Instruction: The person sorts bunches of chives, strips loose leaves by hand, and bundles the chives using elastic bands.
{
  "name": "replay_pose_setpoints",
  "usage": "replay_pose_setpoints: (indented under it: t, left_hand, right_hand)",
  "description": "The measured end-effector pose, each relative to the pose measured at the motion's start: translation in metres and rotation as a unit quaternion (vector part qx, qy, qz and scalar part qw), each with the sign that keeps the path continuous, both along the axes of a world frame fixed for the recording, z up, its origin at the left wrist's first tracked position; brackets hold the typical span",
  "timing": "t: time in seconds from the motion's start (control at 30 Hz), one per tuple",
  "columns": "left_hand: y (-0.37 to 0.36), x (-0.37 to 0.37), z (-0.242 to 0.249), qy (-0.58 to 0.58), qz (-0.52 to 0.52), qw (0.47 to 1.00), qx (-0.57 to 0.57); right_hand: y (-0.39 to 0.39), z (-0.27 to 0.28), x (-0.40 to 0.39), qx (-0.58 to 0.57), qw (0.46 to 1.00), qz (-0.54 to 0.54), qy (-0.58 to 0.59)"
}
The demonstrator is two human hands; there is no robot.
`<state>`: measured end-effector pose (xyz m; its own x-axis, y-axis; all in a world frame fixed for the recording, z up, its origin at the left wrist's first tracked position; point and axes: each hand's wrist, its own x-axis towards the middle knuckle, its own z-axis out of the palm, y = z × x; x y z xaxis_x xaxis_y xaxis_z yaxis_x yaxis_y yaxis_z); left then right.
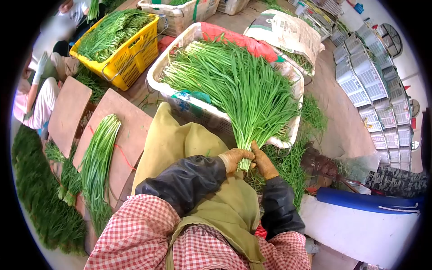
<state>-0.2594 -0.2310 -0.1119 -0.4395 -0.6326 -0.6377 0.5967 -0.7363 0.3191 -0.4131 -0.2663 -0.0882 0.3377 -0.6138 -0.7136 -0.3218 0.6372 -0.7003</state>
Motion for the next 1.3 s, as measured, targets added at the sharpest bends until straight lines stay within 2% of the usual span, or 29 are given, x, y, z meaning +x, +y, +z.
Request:
replay_pose_setpoints:
  t: [0.03, 0.07, 0.1, 0.13, 0.17, 0.2, 0.23, 0.27, 0.33, 0.47, 0.53, 0.6, 0.67, 0.73, 0.8, 0.83, 0.87, 0.93, 0.97, 1.0, 1.07, 1.2, 1.23, 1.3]
  left_hand:
    - [0.001, 0.001, 0.003, 0.004, 0.003, 1.0, 0.0]
    - [0.001, 0.0, 0.004, -0.002, 0.003, 1.0, 0.004]
    - [-0.001, 0.0, 0.005, -0.008, 0.003, 1.0, 0.006]
    - [-0.002, -0.001, 0.005, -0.002, 0.006, 1.0, 0.005]
    - [-0.001, -0.004, 0.005, -0.028, -0.004, 1.0, -0.002]
    - [0.001, -0.007, 0.003, -0.055, -0.016, 0.998, -0.008]
    - [-0.002, -0.012, -0.004, -0.104, -0.049, 0.993, 0.018]
    - [-0.002, -0.014, -0.003, -0.101, -0.052, 0.993, 0.02]
    - [-0.001, -0.014, 0.002, -0.126, -0.047, 0.991, 0.027]
    - [0.002, 0.0, 0.032, -0.098, -0.03, 0.994, 0.036]
    - [0.004, -0.005, 0.004, -0.067, -0.035, 0.997, 0.007]
    - [0.005, -0.002, -0.002, -0.049, -0.033, 0.998, 0.002]
    - [0.006, 0.003, -0.003, -0.04, -0.036, 0.999, 0.003]
    - [0.006, 0.005, 0.0, -0.018, -0.039, 0.999, -0.004]
    - [0.005, 0.005, -0.003, -0.002, -0.04, 0.999, -0.002]
    - [0.006, 0.004, -0.005, 0.012, -0.04, 0.999, -0.001]
    - [0.005, 0.005, -0.003, 0.011, -0.044, 0.999, 0.0]
    - [0.002, 0.006, 0.0, -0.002, -0.056, 0.998, 0.023]
    - [0.003, 0.005, -0.004, -0.004, -0.057, 0.998, 0.02]
    - [0.003, 0.005, -0.004, -0.008, -0.059, 0.998, 0.02]
    - [0.001, 0.007, -0.004, -0.013, -0.086, 0.995, 0.058]
    - [0.0, 0.011, -0.002, -0.024, -0.093, 0.994, 0.048]
    - [0.001, 0.005, -0.021, -0.029, -0.068, 0.997, 0.017]
    - [0.0, 0.004, -0.013, -0.017, -0.057, 0.998, 0.005]
  right_hand:
    - [-0.004, 0.011, -0.005, -0.001, 0.999, 0.05, 0.001]
    - [-0.011, 0.026, -0.01, -0.002, 0.999, 0.052, 0.005]
    - [-0.022, 0.041, -0.015, -0.042, 0.975, 0.132, 0.173]
    - [-0.032, 0.055, -0.016, -0.079, 0.915, 0.209, 0.336]
    - [-0.041, 0.073, -0.012, -0.211, 0.851, 0.23, 0.423]
    - [-0.049, 0.093, -0.005, -0.334, 0.762, 0.244, 0.497]
    - [-0.055, 0.114, 0.008, -0.366, 0.828, 0.16, 0.393]
    - [-0.063, 0.131, 0.025, -0.392, 0.874, 0.069, 0.279]
    - [-0.084, 0.144, 0.067, -0.452, 0.863, 0.04, 0.222]
    - [-0.152, 0.08, 0.118, -0.582, 0.722, 0.122, 0.354]
    - [-0.168, 0.066, 0.134, -0.528, 0.749, 0.151, 0.371]
    - [-0.19, 0.04, 0.139, -0.515, 0.74, 0.159, 0.402]
    - [-0.2, 0.032, 0.14, -0.442, 0.767, 0.201, 0.42]
    - [-0.204, 0.036, 0.133, -0.453, 0.774, 0.19, 0.4]
    - [-0.209, 0.043, 0.123, -0.379, 0.82, 0.245, 0.353]
    - [-0.21, 0.046, 0.118, -0.416, 0.798, 0.25, 0.357]
    - [-0.21, 0.048, 0.111, -0.415, 0.8, 0.246, 0.358]
    - [-0.213, 0.052, 0.1, -0.612, 0.598, 0.296, 0.423]
    - [-0.219, 0.048, 0.097, -0.625, 0.564, 0.299, 0.45]
    - [-0.228, 0.048, 0.091, -0.624, 0.566, 0.295, 0.45]
    - [-0.245, 0.055, 0.07, -0.652, 0.526, 0.251, 0.485]
    - [-0.229, 0.115, 0.02, -0.534, 0.624, 0.115, 0.558]
    - [-0.225, 0.117, -0.002, -0.493, 0.667, 0.085, 0.552]
    - [-0.201, 0.122, -0.037, -0.421, 0.754, 0.041, 0.503]
